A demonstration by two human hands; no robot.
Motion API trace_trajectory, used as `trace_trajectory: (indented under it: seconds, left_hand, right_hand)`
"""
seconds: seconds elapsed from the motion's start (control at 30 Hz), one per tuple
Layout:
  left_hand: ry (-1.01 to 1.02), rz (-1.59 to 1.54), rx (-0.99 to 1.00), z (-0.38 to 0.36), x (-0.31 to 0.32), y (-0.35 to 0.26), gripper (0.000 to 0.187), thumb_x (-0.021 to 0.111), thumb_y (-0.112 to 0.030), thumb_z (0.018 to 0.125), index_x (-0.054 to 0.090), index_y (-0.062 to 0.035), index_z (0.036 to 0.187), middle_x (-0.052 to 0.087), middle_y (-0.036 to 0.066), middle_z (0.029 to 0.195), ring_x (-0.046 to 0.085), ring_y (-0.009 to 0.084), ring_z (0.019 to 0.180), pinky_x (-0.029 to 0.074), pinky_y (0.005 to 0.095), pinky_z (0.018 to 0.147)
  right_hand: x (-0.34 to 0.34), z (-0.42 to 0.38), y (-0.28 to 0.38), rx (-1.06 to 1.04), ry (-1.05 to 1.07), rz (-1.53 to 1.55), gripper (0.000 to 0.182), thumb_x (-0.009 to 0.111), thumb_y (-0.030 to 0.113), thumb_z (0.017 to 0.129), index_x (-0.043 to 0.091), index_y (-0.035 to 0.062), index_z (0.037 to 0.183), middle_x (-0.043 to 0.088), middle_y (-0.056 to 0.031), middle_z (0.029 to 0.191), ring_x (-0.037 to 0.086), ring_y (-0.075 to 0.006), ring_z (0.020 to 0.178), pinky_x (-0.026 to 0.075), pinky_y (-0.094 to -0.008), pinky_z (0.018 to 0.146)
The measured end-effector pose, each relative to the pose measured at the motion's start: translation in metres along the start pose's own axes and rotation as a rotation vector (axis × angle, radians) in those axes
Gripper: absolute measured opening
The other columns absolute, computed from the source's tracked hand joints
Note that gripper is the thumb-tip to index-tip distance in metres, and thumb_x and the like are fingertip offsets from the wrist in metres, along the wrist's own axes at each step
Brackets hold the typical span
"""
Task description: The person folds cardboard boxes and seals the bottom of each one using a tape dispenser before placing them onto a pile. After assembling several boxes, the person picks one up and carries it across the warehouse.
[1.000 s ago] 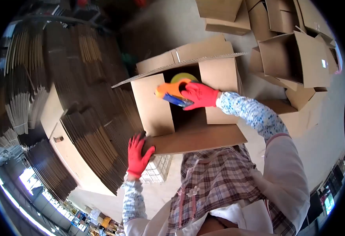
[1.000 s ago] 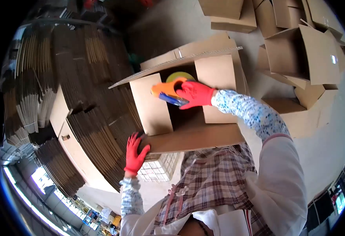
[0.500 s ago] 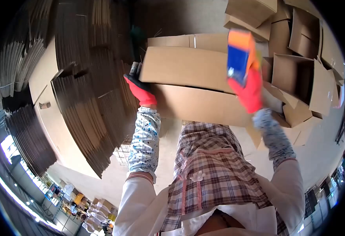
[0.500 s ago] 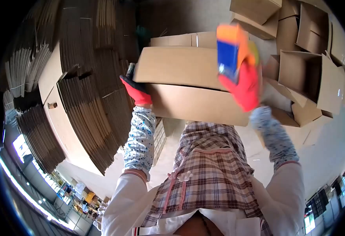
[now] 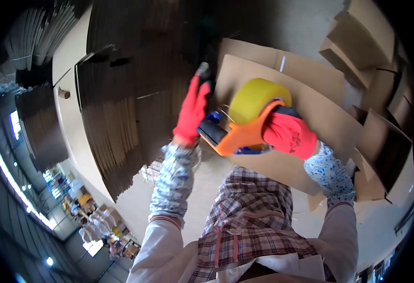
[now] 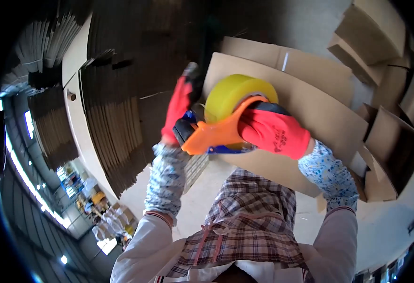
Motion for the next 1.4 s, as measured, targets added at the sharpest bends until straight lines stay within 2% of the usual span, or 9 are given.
trace_trajectory:
  seconds: [0.07, 0.2, 0.63, 0.93, 1.07, 1.13, 1.27, 1.33, 1.4]
  left_hand:
    - [0.229, 0.554, 0.499, -0.027, 0.050, -0.061, 0.066, 0.054, -0.046, 0.092, 0.038, -0.0064, 0.142, 0.032, 0.018, 0.147, 0.034, 0.0308, 0.135, 0.026, 0.0430, 0.110]
    - [0.603, 1.143, 0.346, -0.061, 0.076, -0.103, 0.071, 0.057, -0.056, 0.085, 0.053, 0.0008, 0.129, 0.032, 0.024, 0.146, 0.026, 0.0382, 0.138, 0.019, 0.0459, 0.111]
    - [0.757, 0.888, 0.182, -0.023, 0.095, -0.104, 0.045, 0.074, -0.013, 0.074, 0.057, 0.0006, 0.114, 0.054, 0.014, 0.118, 0.052, 0.0279, 0.110, 0.040, 0.0378, 0.095]
    - [-0.293, 0.522, 0.332, -0.046, 0.060, -0.092, 0.022, 0.055, -0.019, 0.094, 0.058, -0.0002, 0.105, 0.061, 0.003, 0.090, 0.055, 0.0096, 0.083, 0.042, 0.0228, 0.076]
    - [-0.596, 1.368, 0.768, -0.020, -0.021, -0.060, 0.018, 0.060, -0.016, 0.090, 0.058, -0.0012, 0.100, 0.061, 0.010, 0.090, 0.059, 0.0217, 0.084, 0.046, 0.0326, 0.077]
    - [-0.584, 1.757, 0.860, 0.002, -0.048, -0.032, 0.021, 0.065, -0.015, 0.083, 0.057, -0.0016, 0.098, 0.060, 0.015, 0.091, 0.059, 0.0320, 0.085, 0.046, 0.0404, 0.075]
    - [-0.311, 1.642, 0.261, 0.042, -0.069, 0.077, 0.033, 0.064, -0.021, 0.082, 0.056, -0.0063, 0.111, 0.058, 0.018, 0.102, 0.056, 0.0375, 0.095, 0.046, 0.0434, 0.082]
    - [0.095, 0.652, 0.022, 0.066, -0.148, 0.168, 0.055, 0.064, -0.031, 0.084, 0.045, -0.0110, 0.131, 0.053, 0.022, 0.118, 0.049, 0.0380, 0.114, 0.041, 0.0395, 0.097]
    - [-0.118, 0.834, -0.162, 0.054, -0.153, 0.157, 0.072, 0.058, -0.043, 0.089, 0.024, -0.0153, 0.146, 0.043, 0.020, 0.138, 0.042, 0.0347, 0.127, 0.034, 0.0348, 0.106]
  right_hand:
    - [-0.001, 0.003, -0.004, 0.037, -0.001, 0.139, 0.022, 0.062, 0.009, 0.069, 0.063, 0.0075, 0.091, 0.064, -0.0110, 0.092, 0.062, -0.0276, 0.087, 0.051, -0.0386, 0.078]
    - [-0.005, 0.005, 0.000, 0.041, -0.008, 0.166, 0.022, 0.063, 0.010, 0.071, 0.064, 0.0081, 0.093, 0.064, -0.0094, 0.093, 0.062, -0.0267, 0.086, 0.051, -0.0378, 0.076]
    - [-0.011, 0.005, 0.004, -0.005, 0.152, 0.403, 0.029, 0.066, 0.020, 0.078, 0.061, 0.0092, 0.104, 0.062, -0.0084, 0.101, 0.061, -0.0275, 0.092, 0.050, -0.0358, 0.081]
    - [-0.074, -0.019, 0.001, 0.440, 0.242, 0.889, 0.077, 0.084, 0.042, 0.056, 0.058, 0.0034, 0.117, 0.062, -0.0209, 0.096, 0.061, -0.0357, 0.086, 0.046, -0.0414, 0.088]
    - [-0.070, -0.024, 0.019, 0.873, 0.317, 0.622, 0.054, 0.082, 0.029, 0.064, 0.063, 0.0009, 0.106, 0.064, -0.0161, 0.093, 0.063, -0.0313, 0.080, 0.049, -0.0369, 0.074]
    - [-0.058, -0.010, 0.023, 0.583, 0.272, 0.477, 0.044, 0.078, 0.027, 0.071, 0.063, 0.0000, 0.103, 0.065, -0.0147, 0.091, 0.062, -0.0312, 0.079, 0.049, -0.0372, 0.073]
    - [-0.039, 0.008, 0.029, 0.836, 0.255, 0.595, 0.037, 0.073, 0.030, 0.078, 0.062, -0.0009, 0.094, 0.065, -0.0157, 0.090, 0.063, -0.0315, 0.081, 0.049, -0.0378, 0.074]
    - [-0.042, 0.020, 0.034, 0.909, 0.207, 0.575, 0.041, 0.071, 0.033, 0.080, 0.062, -0.0027, 0.097, 0.066, -0.0153, 0.092, 0.065, -0.0288, 0.082, 0.051, -0.0363, 0.075]
    - [-0.044, 0.023, 0.032, 1.033, 0.266, 0.751, 0.046, 0.070, 0.037, 0.082, 0.062, -0.0028, 0.102, 0.067, -0.0154, 0.094, 0.066, -0.0250, 0.082, 0.052, -0.0340, 0.074]
Point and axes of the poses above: each hand's wrist, its own z-axis towards the middle knuckle, its own x-axis out of the palm, y = z × x, the point moved 1 cm from there along z, towards the middle knuckle
